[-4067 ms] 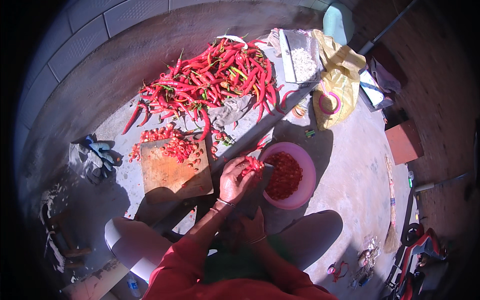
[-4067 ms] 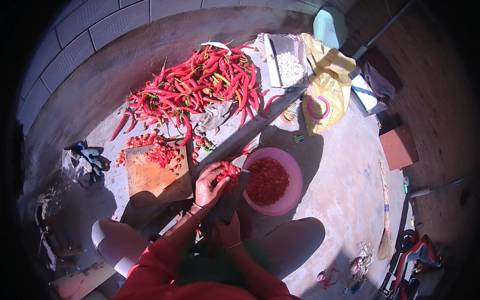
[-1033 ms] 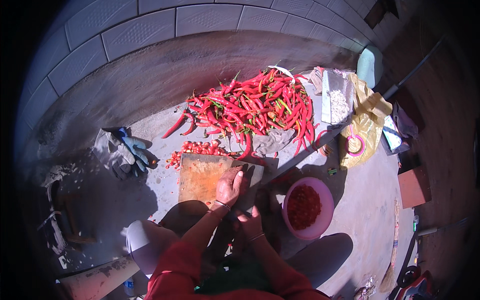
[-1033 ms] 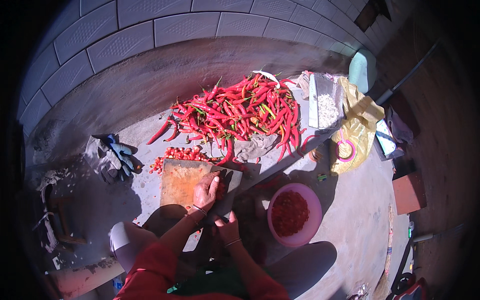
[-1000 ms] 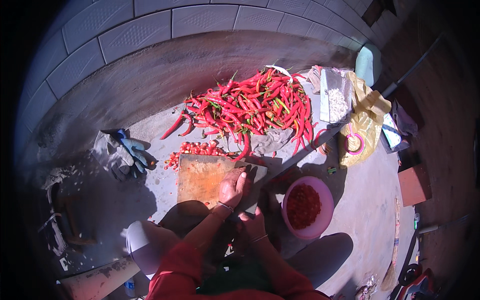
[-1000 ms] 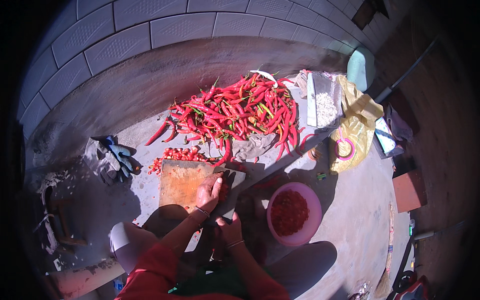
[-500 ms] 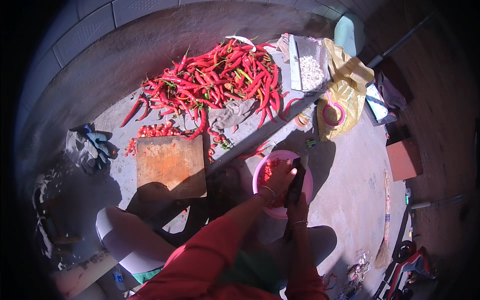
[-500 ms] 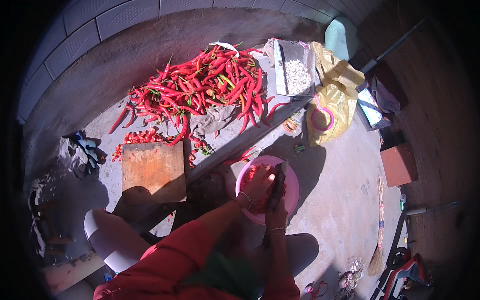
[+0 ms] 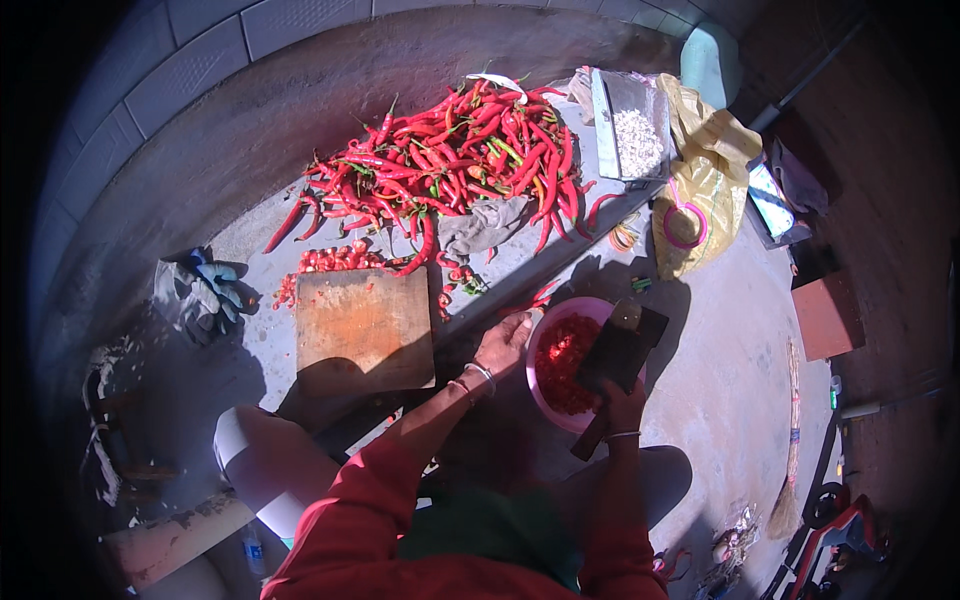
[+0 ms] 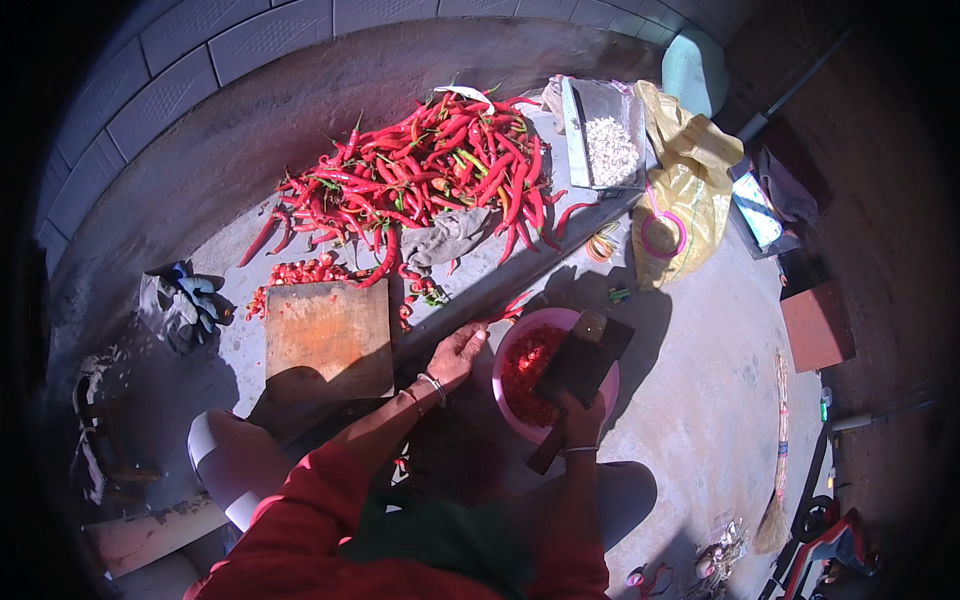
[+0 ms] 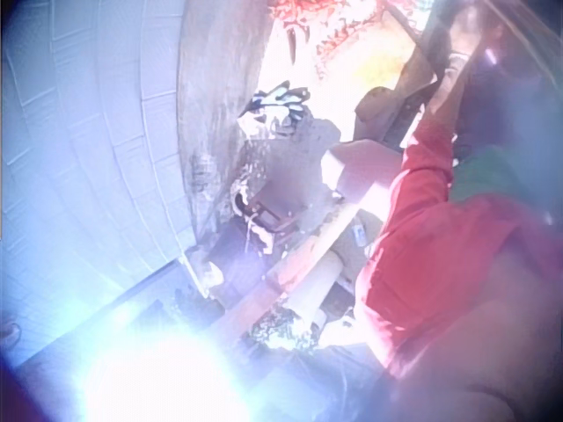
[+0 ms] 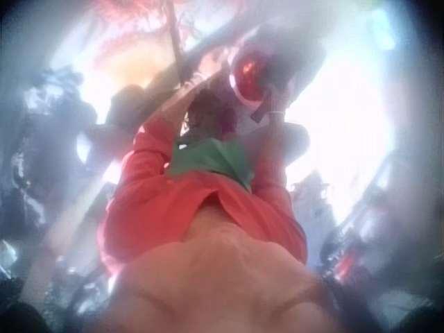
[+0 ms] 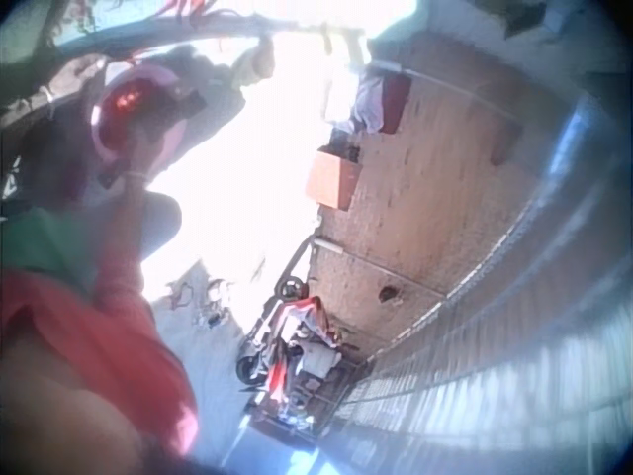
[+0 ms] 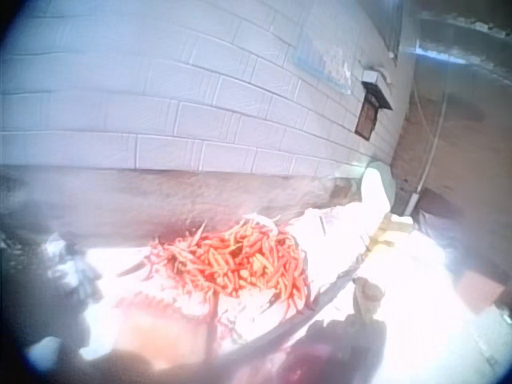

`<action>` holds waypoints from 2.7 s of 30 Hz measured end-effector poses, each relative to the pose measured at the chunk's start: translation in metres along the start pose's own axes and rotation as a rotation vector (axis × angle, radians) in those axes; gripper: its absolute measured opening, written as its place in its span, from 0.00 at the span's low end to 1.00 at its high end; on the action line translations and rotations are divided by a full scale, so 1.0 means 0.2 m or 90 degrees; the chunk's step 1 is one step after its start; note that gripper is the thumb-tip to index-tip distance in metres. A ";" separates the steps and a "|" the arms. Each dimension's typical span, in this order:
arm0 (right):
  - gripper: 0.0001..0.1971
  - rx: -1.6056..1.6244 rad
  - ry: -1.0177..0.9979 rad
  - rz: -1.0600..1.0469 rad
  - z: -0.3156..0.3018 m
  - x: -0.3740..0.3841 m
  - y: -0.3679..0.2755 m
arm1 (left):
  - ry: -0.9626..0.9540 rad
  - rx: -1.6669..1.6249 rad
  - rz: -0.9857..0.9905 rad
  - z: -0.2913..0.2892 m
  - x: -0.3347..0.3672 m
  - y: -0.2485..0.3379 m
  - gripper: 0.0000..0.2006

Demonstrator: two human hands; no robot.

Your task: The person picks up chili peppers from a pile, removes their stems by hand, and then chops them into small pieces on a wooden board using a cleaver.

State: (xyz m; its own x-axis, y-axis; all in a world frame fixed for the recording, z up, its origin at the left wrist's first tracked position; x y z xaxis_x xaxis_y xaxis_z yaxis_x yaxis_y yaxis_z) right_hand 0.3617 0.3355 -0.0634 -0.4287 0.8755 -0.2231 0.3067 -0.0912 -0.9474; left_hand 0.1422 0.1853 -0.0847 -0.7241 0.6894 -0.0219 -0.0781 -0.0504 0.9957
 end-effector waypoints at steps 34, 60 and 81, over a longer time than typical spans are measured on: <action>0.21 -0.641 -0.534 -0.345 1.98 -0.73 -0.37 | 0.263 -0.275 0.016 -1.38 -0.25 0.46 0.11; 0.10 -0.362 -0.365 -0.526 1.90 0.02 -0.77 | 0.212 -0.303 -0.089 -1.37 -0.11 0.33 0.12; 0.18 0.106 -0.738 -0.142 1.82 -0.19 -0.95 | 0.166 -0.687 -0.129 -1.41 -0.10 0.42 0.07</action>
State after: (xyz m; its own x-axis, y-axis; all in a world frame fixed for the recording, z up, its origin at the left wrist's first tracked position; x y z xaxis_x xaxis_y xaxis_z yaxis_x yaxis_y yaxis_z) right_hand 0.0099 0.1473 0.0409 -0.9971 -0.0623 -0.0429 0.0505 -0.1264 -0.9907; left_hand -0.0427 -0.0372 -0.0258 -0.7414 0.5907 -0.3183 -0.6708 -0.6398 0.3750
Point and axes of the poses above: each hand's wrist, its own x-axis towards the middle knuckle, its own z-axis out of the palm, y = z × x, the point moved 5 cm from there along x, towards the middle knuckle, and after that the axes turned 8 degrees about -x, right-handed, at the moved point
